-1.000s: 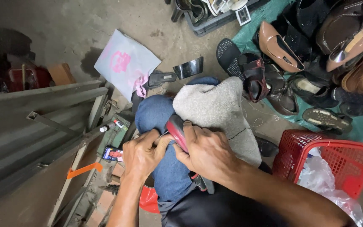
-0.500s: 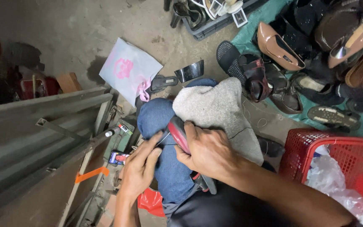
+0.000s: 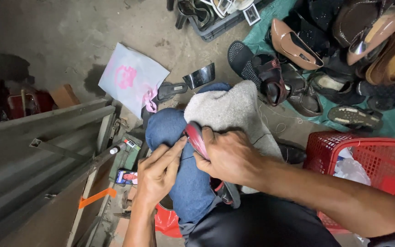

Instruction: Hand-sewing the sole or upper part of a shoe using a needle and thread.

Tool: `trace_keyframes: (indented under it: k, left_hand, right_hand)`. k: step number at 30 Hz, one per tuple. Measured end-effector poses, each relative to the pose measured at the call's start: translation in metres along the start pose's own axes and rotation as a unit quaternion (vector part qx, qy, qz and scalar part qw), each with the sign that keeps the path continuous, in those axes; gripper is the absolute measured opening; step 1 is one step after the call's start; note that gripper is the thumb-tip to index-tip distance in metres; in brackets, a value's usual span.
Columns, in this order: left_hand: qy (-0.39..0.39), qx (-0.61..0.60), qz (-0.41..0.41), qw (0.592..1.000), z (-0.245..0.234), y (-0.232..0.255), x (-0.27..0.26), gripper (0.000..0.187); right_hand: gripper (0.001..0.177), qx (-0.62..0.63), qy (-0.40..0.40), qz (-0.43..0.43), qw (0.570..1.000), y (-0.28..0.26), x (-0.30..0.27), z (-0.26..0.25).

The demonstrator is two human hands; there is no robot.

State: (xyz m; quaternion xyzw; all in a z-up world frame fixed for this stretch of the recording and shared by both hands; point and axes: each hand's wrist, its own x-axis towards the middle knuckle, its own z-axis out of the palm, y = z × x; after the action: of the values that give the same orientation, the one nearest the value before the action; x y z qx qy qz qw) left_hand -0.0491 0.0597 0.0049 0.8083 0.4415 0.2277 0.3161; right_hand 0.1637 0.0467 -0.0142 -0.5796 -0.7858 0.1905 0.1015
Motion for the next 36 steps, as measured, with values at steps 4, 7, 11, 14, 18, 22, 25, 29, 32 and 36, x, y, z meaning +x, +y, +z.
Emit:
trace_keyframes:
  k: [4, 7, 11, 14, 18, 22, 25, 29, 32, 36]
  left_hand:
    - [0.019, 0.021, -0.016, 0.999, 0.005, -0.002, 0.003, 0.04]
    - [0.035, 0.047, 0.01, 0.998, 0.005, -0.004, 0.006, 0.038]
    - [0.058, -0.11, -0.007, 0.992, 0.004, -0.009, 0.0, 0.022]
    - [0.069, -0.171, -0.051, 0.982, 0.006, -0.02, -0.019, 0.019]
    - [0.1, -0.218, -0.101, 0.966, 0.011, -0.034, -0.046, 0.014]
    - [0.112, -0.235, -0.094, 0.961, 0.013, -0.039, -0.056, 0.015]
    - [0.121, -0.224, -0.113, 0.961, 0.013, -0.037, -0.058, 0.015]
    - [0.103, -0.219, -0.1, 0.965, 0.008, -0.022, -0.05, 0.017]
    - [0.087, -0.185, -0.082, 0.975, 0.007, -0.005, -0.041, 0.018]
    - [0.076, -0.071, -0.015, 0.994, 0.001, 0.034, -0.014, 0.017]
  right_hand:
    - [0.04, -0.024, 0.022, 0.006, 0.999, -0.004, 0.001, 0.007]
    - [0.039, -0.03, 0.06, -0.022, 0.998, -0.007, -0.001, 0.008]
    - [0.065, -0.126, 0.039, 0.007, 0.991, -0.029, -0.008, 0.002]
    - [0.09, -0.149, 0.046, 0.023, 0.987, -0.06, -0.023, 0.005]
    - [0.101, -0.17, 0.065, 0.002, 0.983, -0.082, -0.034, 0.001]
    - [0.102, -0.164, 0.075, -0.015, 0.983, -0.086, -0.036, -0.002]
    - [0.101, -0.149, 0.078, -0.017, 0.986, -0.087, -0.038, -0.002]
    - [0.101, -0.148, 0.069, -0.02, 0.986, -0.078, -0.041, -0.009]
    - [0.071, 0.004, 0.0, 0.026, 1.0, -0.043, -0.036, -0.034]
    - [0.017, 0.214, 0.105, 0.116, 0.964, 0.038, -0.05, -0.081]
